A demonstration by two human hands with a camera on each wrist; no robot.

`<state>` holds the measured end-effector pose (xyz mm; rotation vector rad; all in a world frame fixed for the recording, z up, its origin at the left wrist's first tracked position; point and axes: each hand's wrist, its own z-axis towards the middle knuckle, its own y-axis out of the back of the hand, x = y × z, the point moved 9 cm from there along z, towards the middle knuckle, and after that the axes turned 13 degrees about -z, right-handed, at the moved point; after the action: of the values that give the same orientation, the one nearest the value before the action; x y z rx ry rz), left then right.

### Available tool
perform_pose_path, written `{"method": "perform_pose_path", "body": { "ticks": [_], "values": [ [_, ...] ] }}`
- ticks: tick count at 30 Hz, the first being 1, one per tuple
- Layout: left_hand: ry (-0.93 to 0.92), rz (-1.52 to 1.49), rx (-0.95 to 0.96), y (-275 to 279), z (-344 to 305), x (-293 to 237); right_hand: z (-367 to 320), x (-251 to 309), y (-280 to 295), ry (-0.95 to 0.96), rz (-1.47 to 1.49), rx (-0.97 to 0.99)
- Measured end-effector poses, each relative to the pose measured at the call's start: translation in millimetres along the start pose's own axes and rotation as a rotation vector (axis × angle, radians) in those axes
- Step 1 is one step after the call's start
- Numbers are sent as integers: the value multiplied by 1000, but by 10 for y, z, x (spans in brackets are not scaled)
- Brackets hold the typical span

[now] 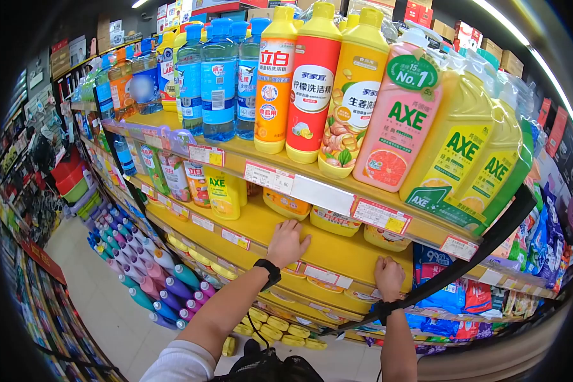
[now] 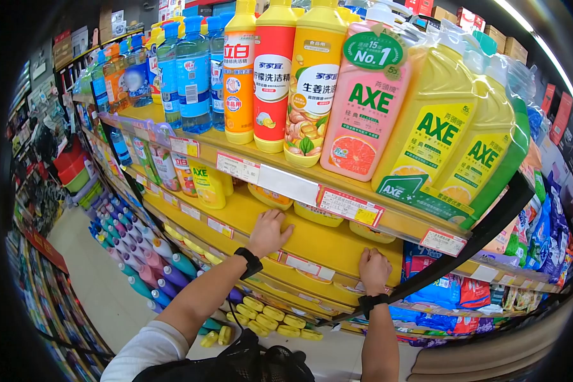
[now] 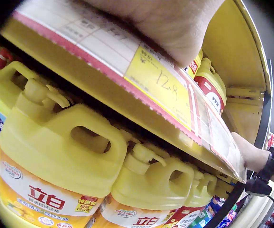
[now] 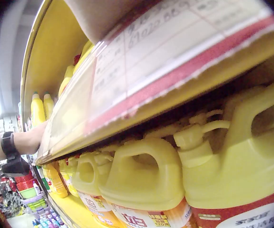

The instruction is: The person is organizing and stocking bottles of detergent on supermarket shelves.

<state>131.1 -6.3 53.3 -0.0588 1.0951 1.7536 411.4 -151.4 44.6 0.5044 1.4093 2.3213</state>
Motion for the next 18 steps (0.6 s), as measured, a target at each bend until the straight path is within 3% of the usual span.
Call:
{"method": "perform_pose_path", "body": {
  "ticks": [18],
  "values": [
    [15, 18, 8, -3, 0, 5, -4, -1, 6, -11, -9, 19]
  ]
}}
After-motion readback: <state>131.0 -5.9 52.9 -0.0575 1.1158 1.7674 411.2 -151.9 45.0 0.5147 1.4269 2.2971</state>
